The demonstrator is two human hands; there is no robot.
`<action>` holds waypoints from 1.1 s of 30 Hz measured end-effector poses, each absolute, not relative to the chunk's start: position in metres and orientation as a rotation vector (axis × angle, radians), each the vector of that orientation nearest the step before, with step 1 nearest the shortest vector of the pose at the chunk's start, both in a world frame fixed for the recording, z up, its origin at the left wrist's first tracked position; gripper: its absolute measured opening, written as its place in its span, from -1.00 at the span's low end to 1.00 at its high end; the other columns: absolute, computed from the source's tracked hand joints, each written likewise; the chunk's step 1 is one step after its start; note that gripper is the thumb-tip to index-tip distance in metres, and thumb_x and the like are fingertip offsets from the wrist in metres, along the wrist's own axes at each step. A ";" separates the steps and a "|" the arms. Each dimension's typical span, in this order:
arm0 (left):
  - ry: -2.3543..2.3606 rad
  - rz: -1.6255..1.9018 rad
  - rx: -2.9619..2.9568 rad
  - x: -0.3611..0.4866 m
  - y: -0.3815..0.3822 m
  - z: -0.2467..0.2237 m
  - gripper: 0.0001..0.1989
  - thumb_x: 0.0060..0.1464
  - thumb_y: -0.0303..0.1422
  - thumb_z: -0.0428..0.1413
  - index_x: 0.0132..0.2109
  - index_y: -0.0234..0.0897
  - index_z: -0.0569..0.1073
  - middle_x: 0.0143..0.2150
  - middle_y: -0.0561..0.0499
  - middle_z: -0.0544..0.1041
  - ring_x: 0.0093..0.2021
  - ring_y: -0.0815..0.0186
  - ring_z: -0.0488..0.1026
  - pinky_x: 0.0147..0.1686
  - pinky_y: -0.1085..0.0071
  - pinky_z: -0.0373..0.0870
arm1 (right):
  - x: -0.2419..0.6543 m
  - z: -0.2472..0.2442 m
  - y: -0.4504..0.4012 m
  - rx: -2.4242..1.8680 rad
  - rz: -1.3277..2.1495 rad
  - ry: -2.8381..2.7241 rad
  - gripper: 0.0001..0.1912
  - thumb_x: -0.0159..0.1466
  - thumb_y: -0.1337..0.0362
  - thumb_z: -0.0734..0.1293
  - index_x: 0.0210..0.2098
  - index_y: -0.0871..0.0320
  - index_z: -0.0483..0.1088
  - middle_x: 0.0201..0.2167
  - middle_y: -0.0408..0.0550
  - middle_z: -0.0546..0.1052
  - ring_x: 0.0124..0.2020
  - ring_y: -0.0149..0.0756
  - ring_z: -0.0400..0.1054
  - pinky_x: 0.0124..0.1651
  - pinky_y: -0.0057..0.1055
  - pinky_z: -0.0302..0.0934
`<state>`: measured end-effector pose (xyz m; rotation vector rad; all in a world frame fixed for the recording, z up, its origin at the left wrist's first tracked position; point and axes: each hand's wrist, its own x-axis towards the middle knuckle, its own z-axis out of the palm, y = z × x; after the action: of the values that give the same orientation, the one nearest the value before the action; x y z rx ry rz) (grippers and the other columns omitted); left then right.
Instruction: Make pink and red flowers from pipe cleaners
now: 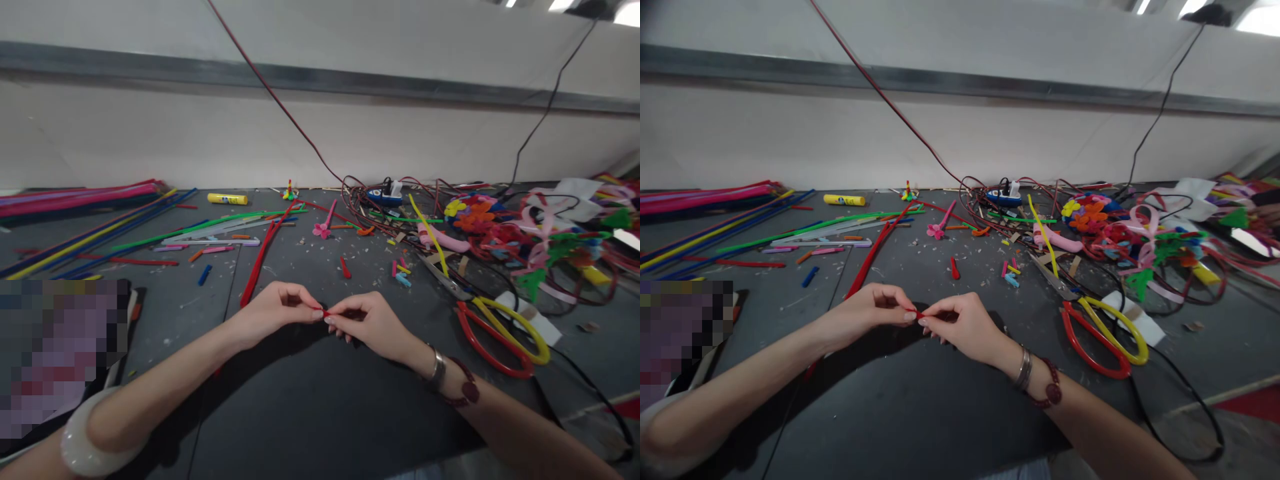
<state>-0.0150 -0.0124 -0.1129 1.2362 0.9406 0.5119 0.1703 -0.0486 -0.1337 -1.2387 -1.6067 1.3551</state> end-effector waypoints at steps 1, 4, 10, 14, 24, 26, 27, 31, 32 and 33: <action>0.925 0.538 1.249 -0.015 -0.013 -0.114 -0.92 -0.17 -0.43 0.22 -0.46 -0.35 0.48 -0.42 0.02 0.56 -0.37 0.40 0.46 -0.29 0.47 0.35 | 0.170 -0.134 -0.048 -1.247 1.363 -1.596 -0.83 0.09 0.24 0.33 -0.42 0.24 0.49 -0.57 -0.08 0.50 -0.64 -0.54 0.28 -0.61 -0.62 0.19; 0.897 0.624 1.255 -0.013 -0.015 -0.116 -0.90 -0.18 -0.43 0.23 -0.46 -0.37 0.46 -0.39 -0.01 0.57 -0.34 0.36 0.47 -0.23 0.41 0.34 | 0.168 -0.131 -0.047 -1.266 1.393 -1.549 -0.82 0.07 0.24 0.34 -0.44 0.25 0.47 -0.59 -0.10 0.48 -0.66 -0.55 0.26 -0.62 -0.61 0.19; 0.847 0.686 1.154 -0.013 -0.019 -0.122 -0.90 -0.19 -0.47 0.24 -0.47 -0.39 0.45 -0.53 0.06 0.51 -0.49 0.46 0.42 -0.38 0.53 0.31 | 0.168 -0.126 -0.046 -1.250 1.521 -1.484 -0.79 0.03 0.23 0.38 -0.41 0.27 0.45 -0.62 -0.14 0.46 -0.67 -0.56 0.26 -0.59 -0.60 0.20; 0.728 0.686 1.098 -0.016 -0.019 -0.127 -0.93 -0.14 -0.49 0.22 -0.45 -0.39 0.46 -0.54 0.06 0.51 -0.50 0.49 0.40 -0.42 0.57 0.29 | 0.170 -0.128 -0.046 -1.185 1.645 -1.451 -0.80 0.04 0.22 0.38 -0.44 0.27 0.43 -0.65 -0.16 0.45 -0.68 -0.56 0.26 -0.59 -0.60 0.20; 0.620 0.652 1.103 -0.017 -0.021 -0.131 -0.95 -0.10 -0.53 0.20 -0.42 -0.39 0.45 -0.51 0.03 0.54 -0.46 0.46 0.46 -0.39 0.56 0.32 | 0.171 -0.142 -0.044 -0.995 2.096 -1.162 -0.74 0.13 0.17 0.32 -0.51 0.28 0.39 -0.79 -0.24 0.33 -0.81 -0.62 0.11 -0.75 -0.68 -0.01; 0.608 0.659 1.123 -0.017 -0.021 -0.132 -0.95 -0.09 -0.52 0.19 -0.42 -0.39 0.45 -0.49 0.01 0.56 -0.43 0.43 0.47 -0.37 0.54 0.33 | 0.171 -0.145 -0.044 -0.931 2.157 -1.105 -0.75 0.14 0.19 0.32 -0.51 0.29 0.38 -0.80 -0.27 0.28 -0.81 -0.64 0.06 -0.77 -0.69 -0.06; 0.600 0.664 1.134 -0.017 -0.021 -0.132 -0.95 -0.08 -0.51 0.19 -0.42 -0.39 0.44 -0.48 0.00 0.56 -0.43 0.42 0.47 -0.36 0.53 0.33 | 0.171 -0.146 -0.044 -0.905 2.183 -1.086 -0.75 0.15 0.20 0.32 -0.51 0.29 0.38 -0.79 -0.27 0.27 -0.80 -0.63 0.07 -0.76 -0.69 -0.06; 0.595 0.688 1.144 -0.017 -0.020 -0.135 -0.95 -0.08 -0.51 0.19 -0.42 -0.39 0.45 -0.50 0.01 0.55 -0.44 0.43 0.45 -0.37 0.52 0.32 | 0.172 -0.149 -0.045 -0.855 2.242 -1.027 -0.83 0.16 0.28 0.32 -0.43 0.31 0.38 -0.64 -0.14 0.42 -0.66 -0.57 0.28 -0.64 -0.68 0.12; 0.605 0.693 1.134 -0.016 -0.019 -0.135 -0.95 -0.09 -0.51 0.20 -0.42 -0.39 0.45 -0.51 0.02 0.55 -0.46 0.44 0.45 -0.38 0.53 0.32 | 0.172 -0.149 -0.045 -0.835 2.258 -1.005 -0.86 0.15 0.30 0.32 -0.40 0.30 0.38 -0.58 -0.10 0.46 -0.61 -0.54 0.33 -0.58 -0.67 0.17; 0.617 0.697 1.125 -0.016 -0.019 -0.136 -0.95 -0.10 -0.51 0.20 -0.42 -0.39 0.46 -0.51 0.03 0.54 -0.47 0.45 0.44 -0.40 0.54 0.32 | 0.172 -0.149 -0.045 -0.806 2.276 -0.983 -0.88 0.15 0.33 0.33 -0.38 0.30 0.38 -0.53 -0.07 0.47 -0.56 -0.51 0.37 -0.54 -0.65 0.20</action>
<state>-0.0164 -0.0190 -0.1361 1.1247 0.6171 0.6969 0.1724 -0.0447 -0.1485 -0.8064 -0.9826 2.2762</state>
